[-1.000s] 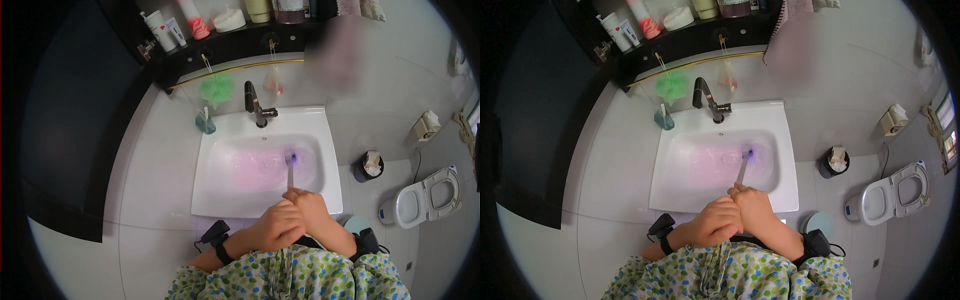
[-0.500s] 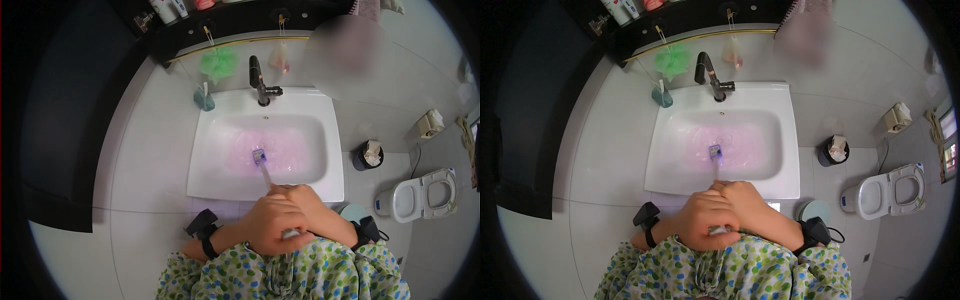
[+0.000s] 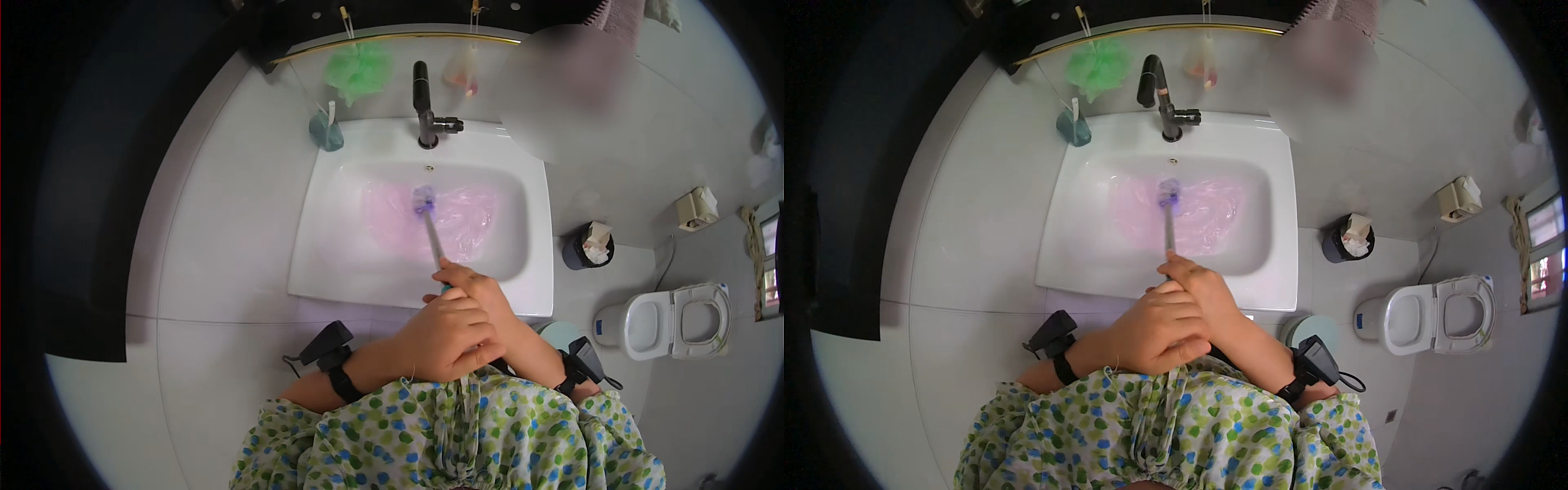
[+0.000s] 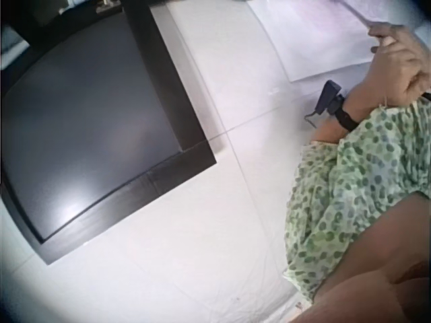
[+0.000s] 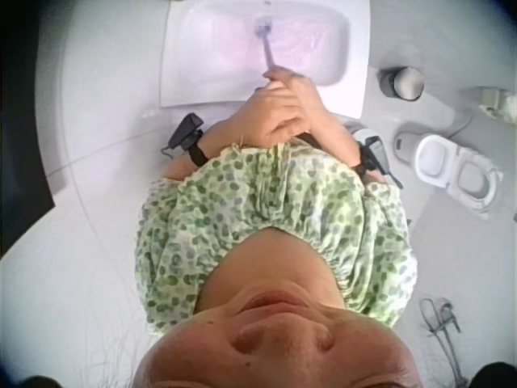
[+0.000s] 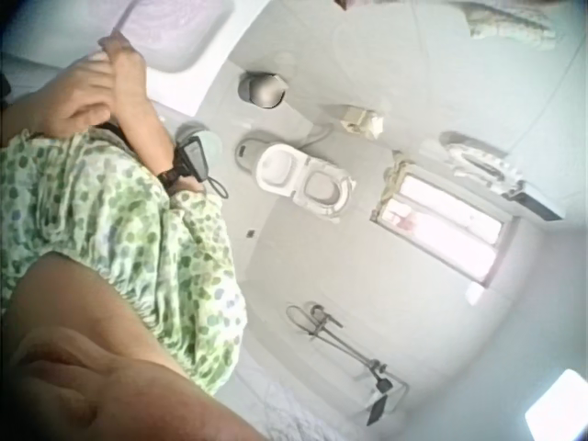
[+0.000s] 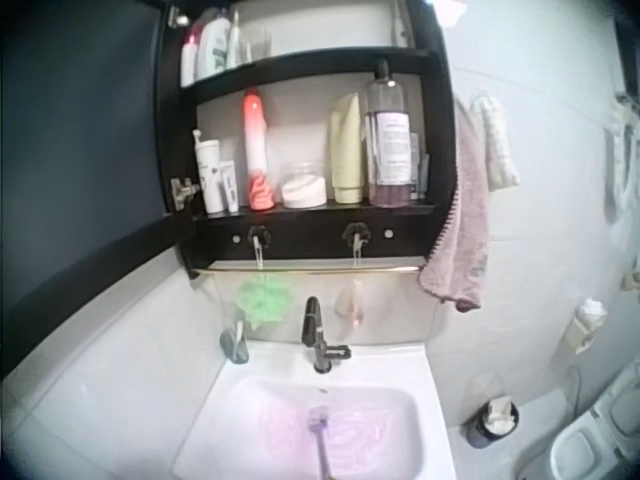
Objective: Scrubbing the inside of a bathroom sink using a long-handled brush with soap and water.
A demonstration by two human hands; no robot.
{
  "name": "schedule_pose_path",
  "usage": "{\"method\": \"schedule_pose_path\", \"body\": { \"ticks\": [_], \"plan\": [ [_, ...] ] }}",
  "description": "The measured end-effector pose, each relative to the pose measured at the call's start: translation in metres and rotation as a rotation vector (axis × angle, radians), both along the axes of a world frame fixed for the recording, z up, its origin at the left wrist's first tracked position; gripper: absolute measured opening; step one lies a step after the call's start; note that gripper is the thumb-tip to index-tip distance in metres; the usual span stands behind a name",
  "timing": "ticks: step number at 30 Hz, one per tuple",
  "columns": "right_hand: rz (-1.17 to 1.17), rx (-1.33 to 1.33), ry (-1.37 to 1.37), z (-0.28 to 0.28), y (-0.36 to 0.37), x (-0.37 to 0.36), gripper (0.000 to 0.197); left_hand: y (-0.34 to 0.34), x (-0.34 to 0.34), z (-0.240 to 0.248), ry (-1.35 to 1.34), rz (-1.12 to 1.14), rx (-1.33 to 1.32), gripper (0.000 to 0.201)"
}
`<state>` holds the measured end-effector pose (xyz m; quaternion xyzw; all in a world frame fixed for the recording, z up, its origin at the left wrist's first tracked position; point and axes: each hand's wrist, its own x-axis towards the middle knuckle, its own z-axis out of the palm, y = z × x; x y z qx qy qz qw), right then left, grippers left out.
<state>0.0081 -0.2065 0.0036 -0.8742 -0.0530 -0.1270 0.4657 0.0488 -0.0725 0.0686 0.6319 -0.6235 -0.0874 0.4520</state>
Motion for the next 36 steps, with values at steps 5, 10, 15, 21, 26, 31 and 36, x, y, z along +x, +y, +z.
{"method": "schedule_pose_path", "body": {
  "ticks": [5,10,15,21,26,31,36],
  "plan": [
    [0.194,0.045,0.04,0.029,-0.001,-0.013,0.03,0.002,-0.004,0.014,-0.059,-0.019,0.001,0.027],
    [0.097,-0.403,0.159,0.078,-0.011,-0.035,0.033,-0.008,-0.002,0.032,0.041,-0.177,-0.289,0.031],
    [-0.036,-0.286,-0.067,0.024,-0.019,-0.018,0.031,-0.02,0.0,0.004,0.118,-0.049,-0.312,0.011],
    [0.082,-0.284,0.046,0.061,0.004,-0.031,0.027,0.01,-0.008,0.04,0.178,-0.171,-0.17,0.019],
    [0.212,-0.071,0.03,0.026,0.007,-0.002,0.027,0.012,0.006,0.049,0.116,-0.029,-0.119,0.025],
    [-0.04,0.332,-0.23,-0.042,0.036,0.036,0.025,-0.008,0.023,-0.028,-0.011,0.067,-0.142,0.027],
    [-0.049,0.212,-0.199,-0.065,0.032,0.027,0.018,-0.014,0.007,-0.044,-0.062,0.057,-0.06,0.031]
  ]
}}
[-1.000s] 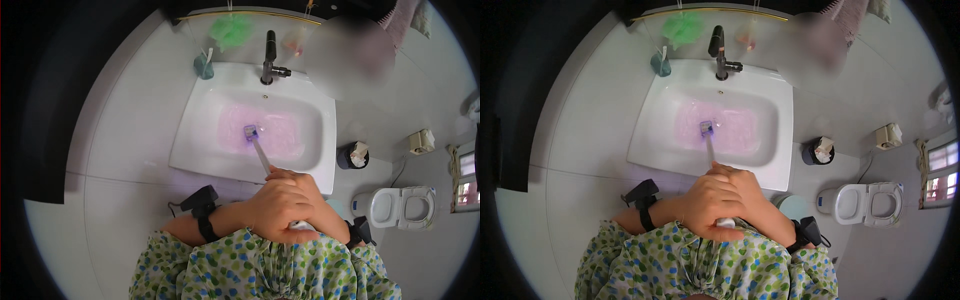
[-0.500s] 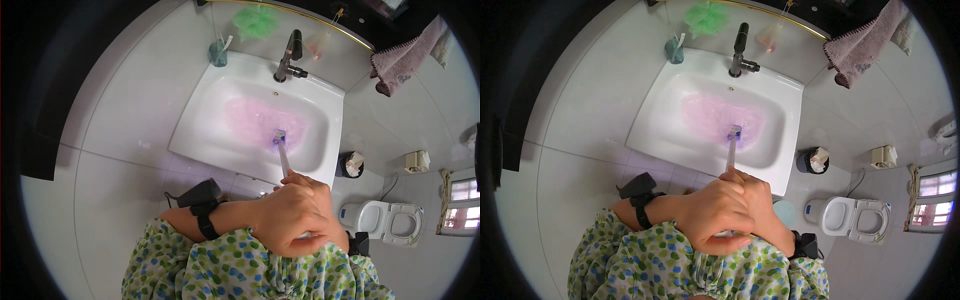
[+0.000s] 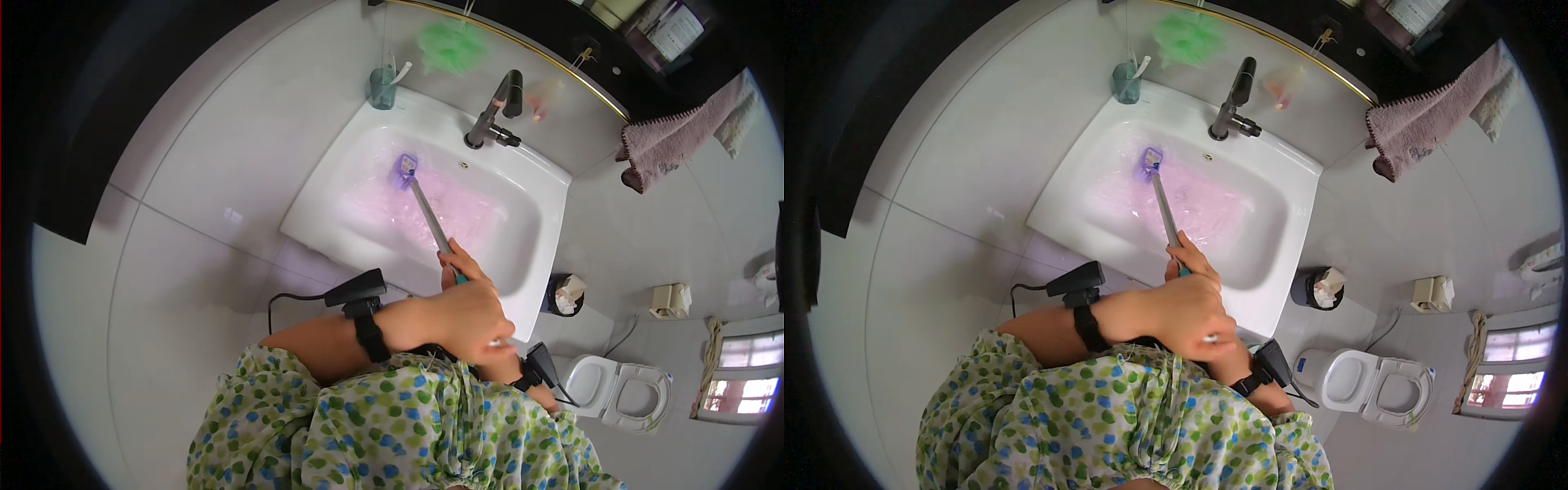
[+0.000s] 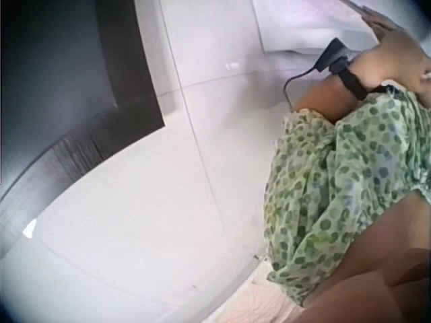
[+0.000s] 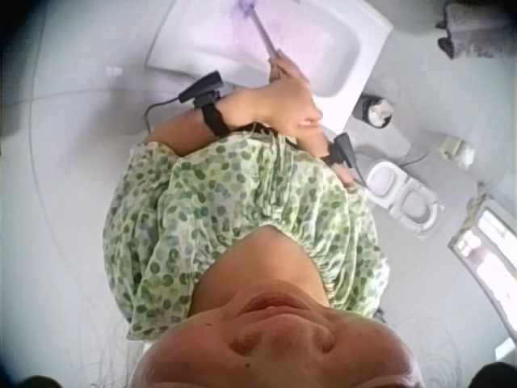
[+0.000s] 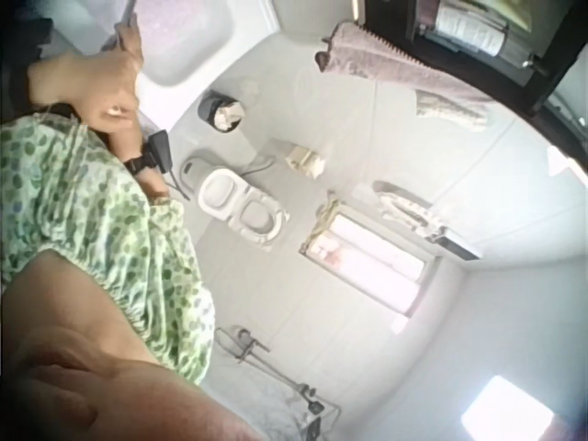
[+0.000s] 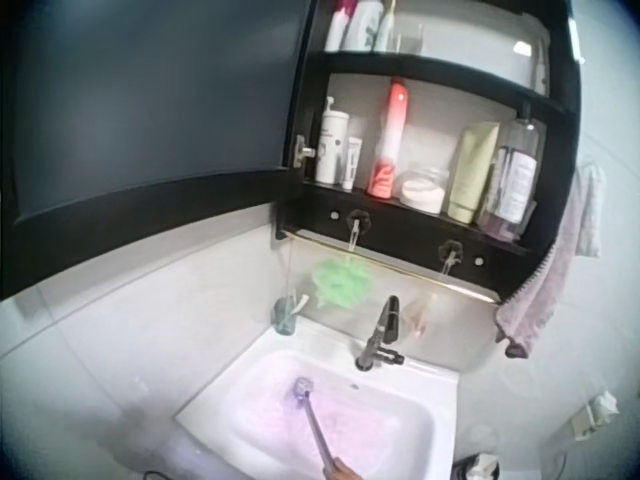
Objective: Scrubbing the inside of a bathroom sink using a long-handled brush with soap and water.
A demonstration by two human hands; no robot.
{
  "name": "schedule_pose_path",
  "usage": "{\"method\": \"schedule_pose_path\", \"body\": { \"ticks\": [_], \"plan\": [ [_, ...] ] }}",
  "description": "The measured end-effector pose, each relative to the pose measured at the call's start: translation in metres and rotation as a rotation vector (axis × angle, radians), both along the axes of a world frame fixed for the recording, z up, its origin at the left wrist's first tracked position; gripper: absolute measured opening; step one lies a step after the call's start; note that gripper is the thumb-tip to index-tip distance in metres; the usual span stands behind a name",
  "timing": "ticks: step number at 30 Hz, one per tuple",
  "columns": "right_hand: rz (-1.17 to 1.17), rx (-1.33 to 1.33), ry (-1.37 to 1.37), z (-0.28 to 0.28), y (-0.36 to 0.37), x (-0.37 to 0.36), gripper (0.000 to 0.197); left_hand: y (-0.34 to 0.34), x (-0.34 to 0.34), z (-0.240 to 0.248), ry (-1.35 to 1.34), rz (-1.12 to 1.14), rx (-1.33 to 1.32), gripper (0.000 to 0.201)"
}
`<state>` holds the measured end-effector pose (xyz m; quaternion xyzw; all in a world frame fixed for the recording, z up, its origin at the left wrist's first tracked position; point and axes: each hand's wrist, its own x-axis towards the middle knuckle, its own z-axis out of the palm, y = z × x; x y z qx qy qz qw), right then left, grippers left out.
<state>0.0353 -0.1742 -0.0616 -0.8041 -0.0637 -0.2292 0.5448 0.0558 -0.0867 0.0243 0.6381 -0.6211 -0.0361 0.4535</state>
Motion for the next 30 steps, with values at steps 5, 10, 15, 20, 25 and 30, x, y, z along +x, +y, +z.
{"method": "schedule_pose_path", "body": {
  "ticks": [5,10,15,20,25,30],
  "plan": [
    [0.063,0.399,-0.044,0.024,0.024,-0.009,0.015,0.003,-0.016,0.031,-0.107,-0.038,0.225,0.037],
    [0.233,0.259,0.042,0.051,0.017,-0.028,0.014,0.008,-0.027,0.04,-0.078,-0.063,0.208,0.029],
    [0.403,0.131,0.128,0.061,0.01,-0.046,0.019,0.001,-0.039,0.05,-0.114,-0.182,0.242,0.023],
    [0.123,-0.029,-0.191,0.025,0.014,0.003,0.017,0.006,-0.015,0.01,-0.1,-0.043,0.249,0.029],
    [0.295,-0.059,-0.093,0.026,0.007,0.007,0.016,0.01,-0.017,0.002,-0.112,0.012,0.159,0.032],
    [0.647,0.244,0.225,0.058,-0.014,-0.04,0.013,-0.008,-0.042,0.021,0.091,-0.139,0.108,0.02]
  ]
}}
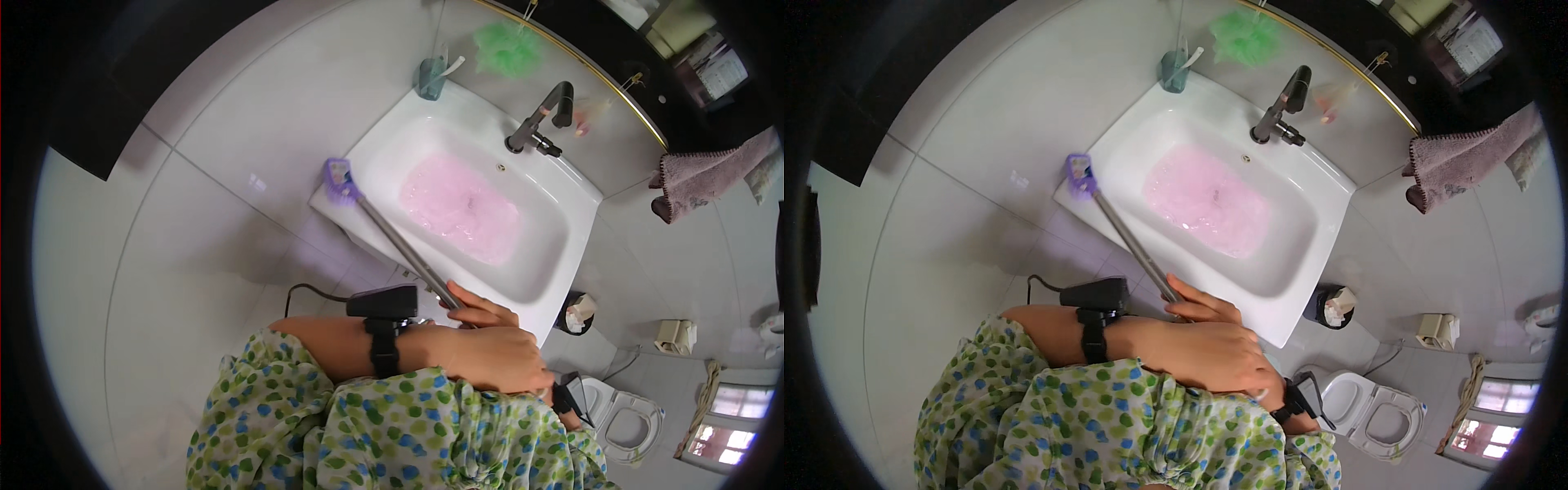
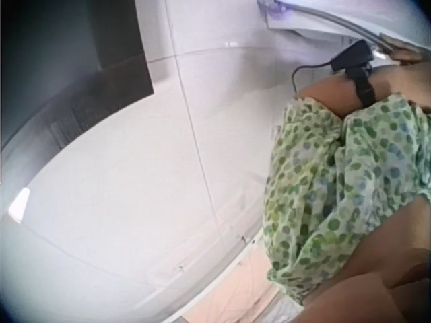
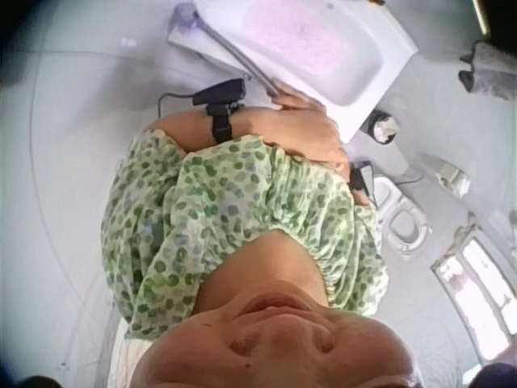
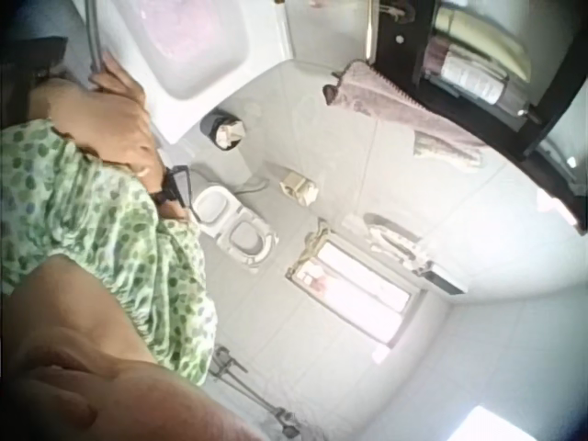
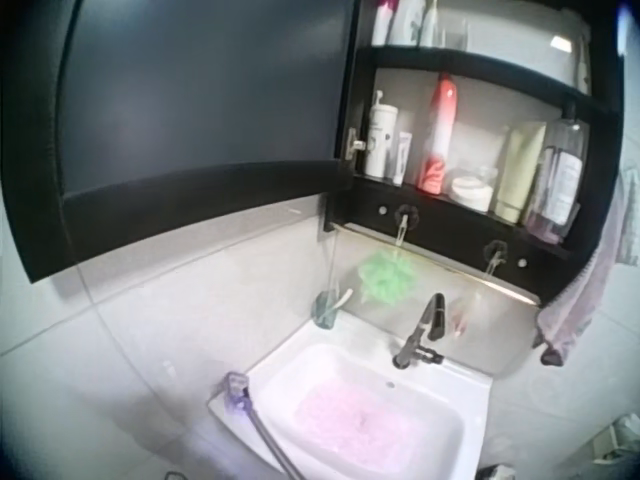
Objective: Scrubbing the inside of a bathroom sink using a long-handled brush with soap and water.
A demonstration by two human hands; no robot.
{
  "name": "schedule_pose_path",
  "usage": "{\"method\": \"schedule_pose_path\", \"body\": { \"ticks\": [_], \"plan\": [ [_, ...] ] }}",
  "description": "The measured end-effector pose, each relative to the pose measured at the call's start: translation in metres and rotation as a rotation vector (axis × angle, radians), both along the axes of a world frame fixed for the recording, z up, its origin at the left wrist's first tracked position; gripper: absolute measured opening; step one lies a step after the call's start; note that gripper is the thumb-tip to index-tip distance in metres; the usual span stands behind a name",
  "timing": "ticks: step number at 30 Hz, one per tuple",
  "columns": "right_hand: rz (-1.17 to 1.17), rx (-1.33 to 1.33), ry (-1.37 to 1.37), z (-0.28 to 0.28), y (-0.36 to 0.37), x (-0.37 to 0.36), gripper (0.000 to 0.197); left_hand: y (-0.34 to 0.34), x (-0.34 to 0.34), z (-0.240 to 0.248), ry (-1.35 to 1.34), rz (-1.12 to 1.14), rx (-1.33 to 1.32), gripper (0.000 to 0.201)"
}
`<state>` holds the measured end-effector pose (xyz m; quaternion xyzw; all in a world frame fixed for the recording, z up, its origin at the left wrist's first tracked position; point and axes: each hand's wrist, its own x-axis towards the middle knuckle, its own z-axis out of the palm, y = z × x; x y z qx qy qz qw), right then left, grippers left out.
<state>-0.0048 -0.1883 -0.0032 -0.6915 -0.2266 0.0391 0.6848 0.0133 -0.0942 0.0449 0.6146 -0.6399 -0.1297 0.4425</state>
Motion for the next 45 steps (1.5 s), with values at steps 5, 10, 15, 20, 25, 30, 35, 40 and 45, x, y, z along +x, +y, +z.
{"method": "schedule_pose_path", "body": {
  "ticks": [5,10,15,20,25,30,35,40,45],
  "plan": [
    [0.025,-0.079,0.048,-0.017,-0.027,-0.019,0.018,-0.036,-0.01,-0.008,-0.093,-0.257,-0.168,0.018],
    [-0.024,-0.165,0.052,-0.017,-0.037,-0.043,0.019,-0.061,-0.041,-0.002,0.039,-0.321,-0.235,0.032],
    [-0.11,-0.27,0.068,-0.012,-0.052,-0.072,0.019,-0.087,-0.059,-0.002,0.219,-0.529,-0.527,0.031],
    [-0.198,-0.378,0.07,0.0,-0.054,-0.096,0.02,-0.106,-0.087,-0.016,0.155,-0.524,-0.656,0.037],
    [-0.282,-0.479,0.07,0.014,-0.051,-0.119,0.021,-0.076,-0.072,0.002,-0.04,-0.5,-0.626,0.036],
    [-0.35,-0.572,0.074,0.029,-0.041,-0.138,0.021,-0.029,-0.035,0.038,-0.043,-0.565,-0.377,0.03],
    [-0.419,-0.661,0.096,0.042,-0.028,-0.155,0.022,-0.029,-0.045,0.013,0.006,-0.523,-0.446,0.033],
    [-0.476,-0.768,0.124,0.059,-0.022,-0.174,0.022,-0.049,-0.068,0.002,0.135,-0.658,-0.504,0.032],
    [-0.545,-0.875,0.152,0.075,-0.013,-0.192,0.023,-0.058,-0.127,-0.034,0.556,-0.901,-0.423,0.029]
  ]
}}
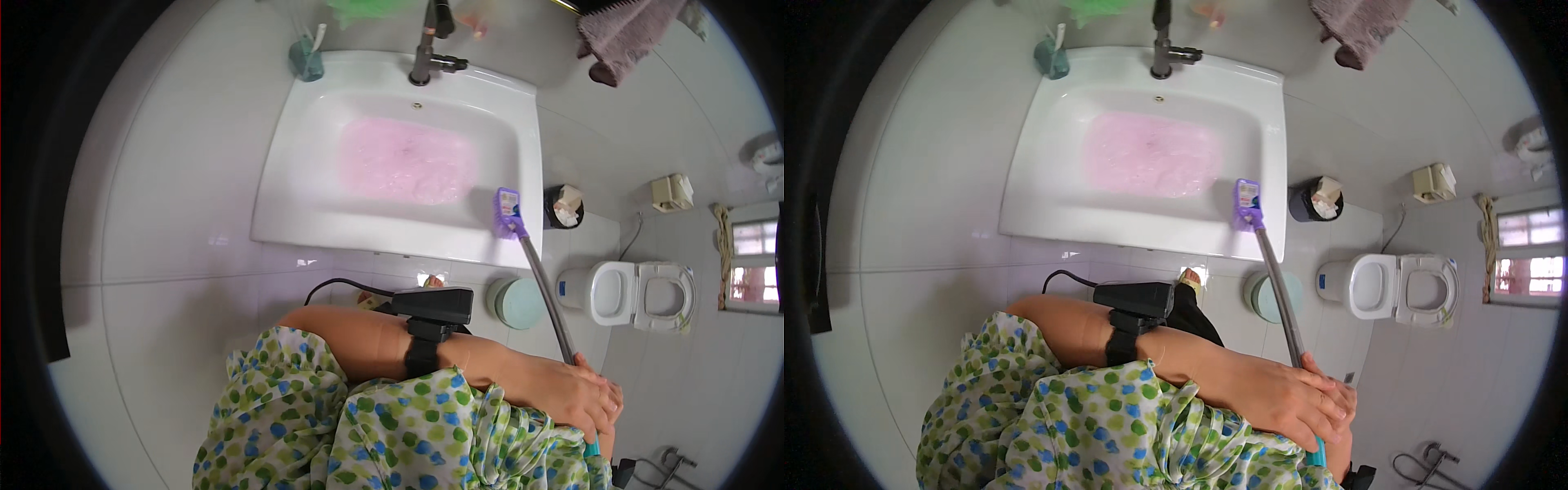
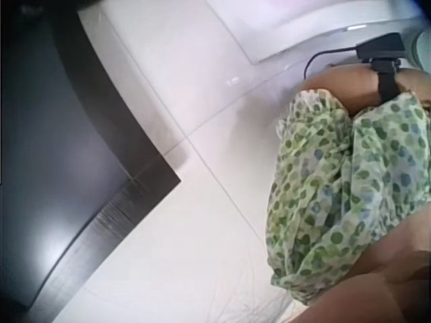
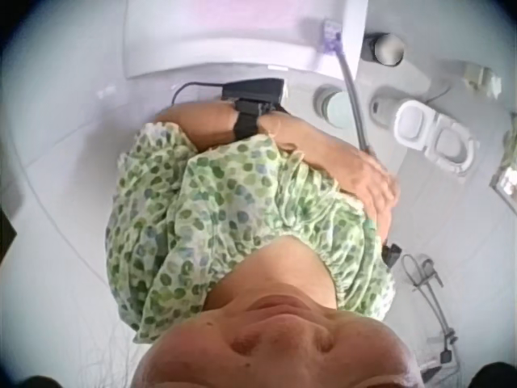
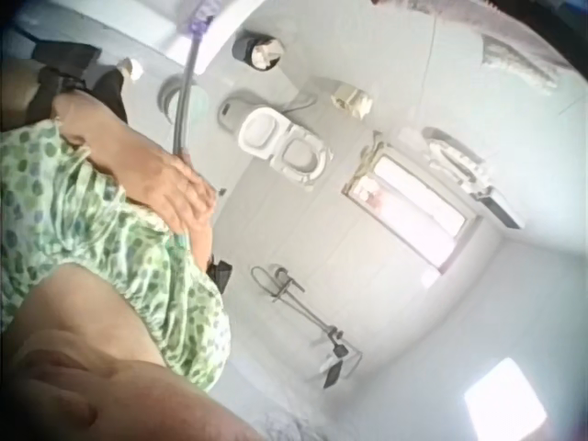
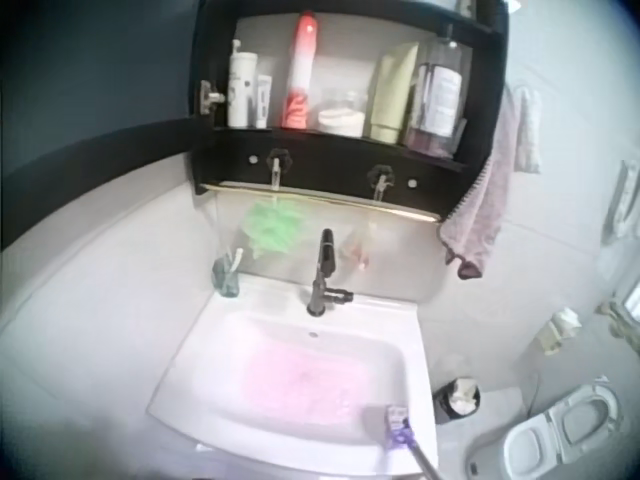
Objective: Scrubbing the inside of a bathroom sink using a long-handled brush with soap and water.
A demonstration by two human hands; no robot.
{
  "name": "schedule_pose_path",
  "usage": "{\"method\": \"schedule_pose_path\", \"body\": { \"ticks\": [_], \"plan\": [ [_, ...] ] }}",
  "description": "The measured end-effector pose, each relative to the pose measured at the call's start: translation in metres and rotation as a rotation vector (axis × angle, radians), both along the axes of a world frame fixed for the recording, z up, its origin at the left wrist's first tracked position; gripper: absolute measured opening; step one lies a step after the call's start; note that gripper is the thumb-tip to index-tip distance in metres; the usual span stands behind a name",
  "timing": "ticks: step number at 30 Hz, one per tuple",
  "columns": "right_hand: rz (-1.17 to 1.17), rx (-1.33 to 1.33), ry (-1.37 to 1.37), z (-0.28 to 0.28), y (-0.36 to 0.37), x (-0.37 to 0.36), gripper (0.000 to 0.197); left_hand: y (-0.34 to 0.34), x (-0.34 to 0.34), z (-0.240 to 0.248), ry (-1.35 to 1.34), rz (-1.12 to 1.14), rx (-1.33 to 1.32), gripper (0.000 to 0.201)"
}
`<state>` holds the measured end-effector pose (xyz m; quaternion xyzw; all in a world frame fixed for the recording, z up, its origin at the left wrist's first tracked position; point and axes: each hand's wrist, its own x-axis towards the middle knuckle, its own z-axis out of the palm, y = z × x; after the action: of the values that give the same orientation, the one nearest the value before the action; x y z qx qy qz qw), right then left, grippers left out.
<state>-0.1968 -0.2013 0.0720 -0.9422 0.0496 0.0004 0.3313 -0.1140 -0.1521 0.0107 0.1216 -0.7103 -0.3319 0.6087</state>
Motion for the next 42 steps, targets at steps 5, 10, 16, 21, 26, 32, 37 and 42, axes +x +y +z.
{"method": "schedule_pose_path", "body": {
  "ticks": [5,10,16,21,26,32,37,42],
  "plan": [
    [-0.108,-0.107,0.035,0.021,0.013,-0.028,0.023,0.013,0.034,0.044,-0.206,0.049,-0.066,0.03],
    [-0.195,-0.195,0.073,0.034,0.027,-0.052,0.024,0.032,0.039,0.045,-0.324,0.075,-0.034,0.036],
    [-0.284,-0.297,0.13,0.038,0.039,-0.075,0.025,0.039,0.04,0.039,-0.315,-0.01,0.035,0.044],
    [-0.362,-0.441,-0.146,0.005,0.036,-0.107,0.034,0.041,0.023,0.037,-0.362,0.171,-0.074,0.046],
    [-0.723,0.285,0.109,-0.028,0.037,-0.024,0.046,0.038,0.038,0.045,-0.457,0.418,-0.355,0.04],
    [-0.233,-0.221,-0.512,-0.037,0.018,0.063,0.02,0.053,0.067,0.047,-0.424,0.475,-0.361,0.016],
    [-0.121,-0.065,-0.389,-0.06,0.023,0.115,0.022,0.073,0.1,0.029,-0.344,0.754,-0.086,0.023],
    [-0.14,0.094,-0.434,-0.106,0.023,0.18,0.023,0.091,0.147,-0.003,-0.452,1.063,-0.006,0.029]
  ]
}}
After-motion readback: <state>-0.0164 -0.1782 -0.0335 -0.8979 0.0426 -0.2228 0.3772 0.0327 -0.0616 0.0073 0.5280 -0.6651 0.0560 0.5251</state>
